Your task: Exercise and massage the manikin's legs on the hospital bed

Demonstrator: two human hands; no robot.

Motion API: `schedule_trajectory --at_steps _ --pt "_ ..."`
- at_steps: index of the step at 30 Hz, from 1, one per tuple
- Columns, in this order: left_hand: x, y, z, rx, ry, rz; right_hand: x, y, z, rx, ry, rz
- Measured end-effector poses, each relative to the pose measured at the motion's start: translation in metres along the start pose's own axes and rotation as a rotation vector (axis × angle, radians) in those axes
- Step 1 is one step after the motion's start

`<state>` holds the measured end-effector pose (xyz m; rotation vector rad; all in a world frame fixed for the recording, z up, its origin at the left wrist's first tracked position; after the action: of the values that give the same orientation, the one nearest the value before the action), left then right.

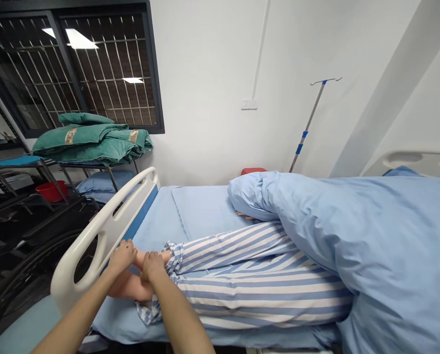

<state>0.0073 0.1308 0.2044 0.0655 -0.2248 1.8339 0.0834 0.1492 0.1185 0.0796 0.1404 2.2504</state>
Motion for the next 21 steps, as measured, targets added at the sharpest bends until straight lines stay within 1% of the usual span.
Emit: schedule_trajectory --at_steps 4,8,11,14,17,21 --pt "0.024 0.007 -0.018 0.059 0.12 -0.017 0.014 -0.007 -0.017 -0.021 0.047 -0.001" --pt "0.043 0.004 -0.03 0.108 0.214 -0.03 0.022 -0.015 -0.029 -0.018 0.075 -0.008" --pt "0.052 0.0 -0.039 0.135 0.274 -0.001 0.023 -0.019 -0.034 -0.006 0.051 -0.014" --pt "0.057 -0.001 -0.049 0.153 0.326 0.043 0.021 -0.019 -0.036 0.01 0.017 -0.002" --pt "0.057 0.001 -0.053 0.152 0.317 0.058 0.019 -0.019 -0.035 0.015 -0.003 -0.001" --pt "0.053 0.003 -0.047 0.121 0.252 0.047 0.017 -0.019 -0.031 0.03 -0.01 -0.009"
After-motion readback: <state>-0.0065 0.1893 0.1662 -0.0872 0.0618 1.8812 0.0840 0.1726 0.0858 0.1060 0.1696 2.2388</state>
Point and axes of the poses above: each hand's wrist, its own x-axis towards the middle knuckle, its own z-axis out of the back of the hand, y = z × x, the point moved 8 cm from there along x, towards the middle knuckle, and after that the axes turned 11 degrees about -x, right-handed, at the moved point
